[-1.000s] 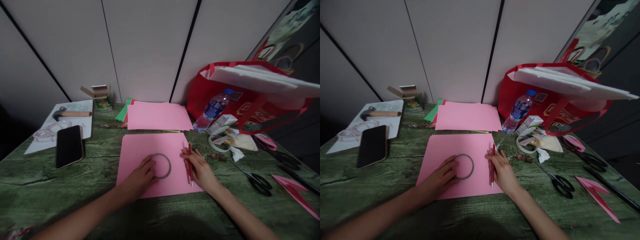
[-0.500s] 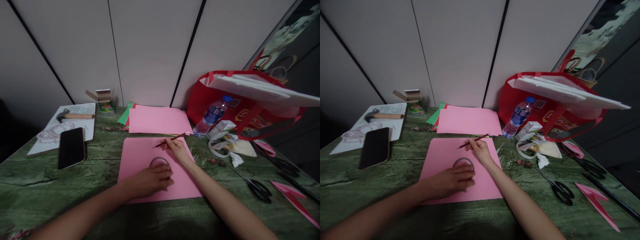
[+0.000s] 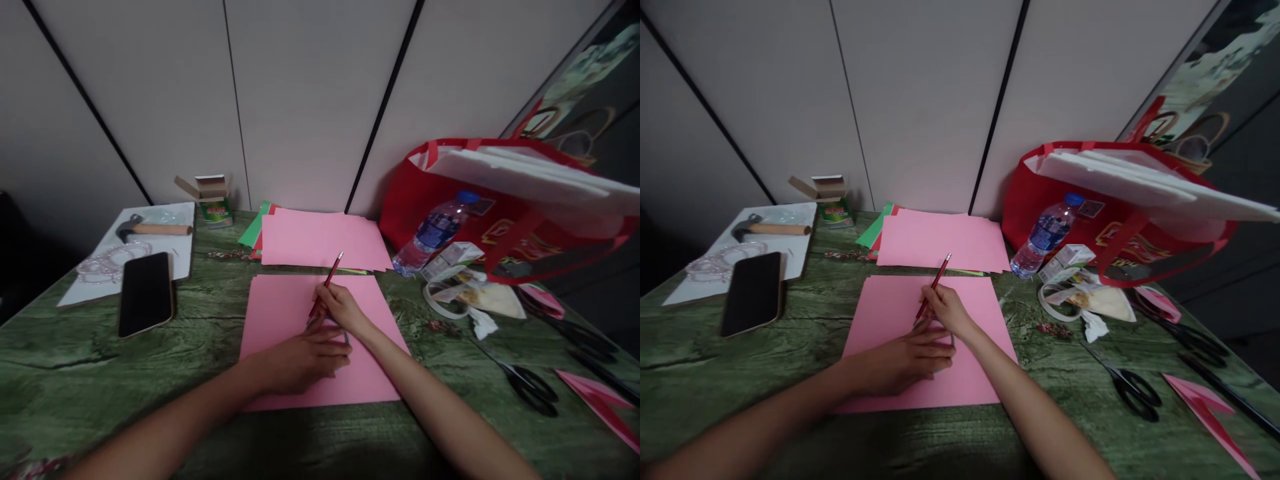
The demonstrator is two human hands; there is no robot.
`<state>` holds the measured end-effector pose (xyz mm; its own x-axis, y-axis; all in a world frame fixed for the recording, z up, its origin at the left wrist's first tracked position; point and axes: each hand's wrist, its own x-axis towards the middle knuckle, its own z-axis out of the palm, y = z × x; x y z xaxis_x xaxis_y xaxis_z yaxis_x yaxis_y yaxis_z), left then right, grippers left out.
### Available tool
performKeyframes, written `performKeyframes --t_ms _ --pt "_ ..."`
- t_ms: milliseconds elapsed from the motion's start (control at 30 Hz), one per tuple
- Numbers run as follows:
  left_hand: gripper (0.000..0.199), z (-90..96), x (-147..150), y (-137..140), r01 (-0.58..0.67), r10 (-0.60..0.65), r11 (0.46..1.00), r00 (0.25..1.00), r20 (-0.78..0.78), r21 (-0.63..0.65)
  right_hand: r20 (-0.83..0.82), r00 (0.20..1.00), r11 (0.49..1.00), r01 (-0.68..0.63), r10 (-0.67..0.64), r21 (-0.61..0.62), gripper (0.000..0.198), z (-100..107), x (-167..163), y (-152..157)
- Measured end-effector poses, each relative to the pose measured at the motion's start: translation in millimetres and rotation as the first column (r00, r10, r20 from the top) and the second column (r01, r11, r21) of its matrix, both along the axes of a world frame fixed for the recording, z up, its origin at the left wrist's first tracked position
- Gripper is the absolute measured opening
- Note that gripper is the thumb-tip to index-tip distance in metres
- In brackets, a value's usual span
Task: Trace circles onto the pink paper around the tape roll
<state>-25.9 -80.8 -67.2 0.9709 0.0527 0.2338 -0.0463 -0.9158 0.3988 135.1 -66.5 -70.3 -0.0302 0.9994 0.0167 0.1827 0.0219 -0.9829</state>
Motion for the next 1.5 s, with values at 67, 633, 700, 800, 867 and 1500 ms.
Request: performKeyframes --t_ms 67,633,700,800,867,1500 --pt "0.032 1.4 0 0 0.001 -0.001 1.0 1.0 -0.014 0.0 0.03 0.999 1.0 -0.016 0.016 0.004 0.042 2 -1 -1" --pt "0.036 4.9 -1 0 0.013 -0.014 1.0 0.999 -0.051 -0.008 0.243 0.97 0.998 -0.043 0.031 0.042 0.037 5 4 8" --pt "0.034 6.3 0 0 0.014 -0.014 1.0 0.999 -0.035 -0.019 0.229 0.973 0.998 -0.008 -0.006 0.06 0.041 3 10 8" --pt "0.032 7.9 1 0 0.021 -0.022 1.0 1.0 -0.016 -0.023 0.195 0.979 0.996 0.044 -0.058 0.077 0.047 1 19 4" --pt "0.03 8.4 2 0 0.022 -0.023 1.0 1.0 -0.02 -0.019 0.178 0.98 0.994 0.07 -0.083 0.082 0.051 0 25 0" --pt "0.025 26.4 5 0 0.067 -0.069 0.997 0.997 0.036 0.034 0.073 0.95 0.942 0.287 -0.303 0.176 0.048 -9 66 -68"
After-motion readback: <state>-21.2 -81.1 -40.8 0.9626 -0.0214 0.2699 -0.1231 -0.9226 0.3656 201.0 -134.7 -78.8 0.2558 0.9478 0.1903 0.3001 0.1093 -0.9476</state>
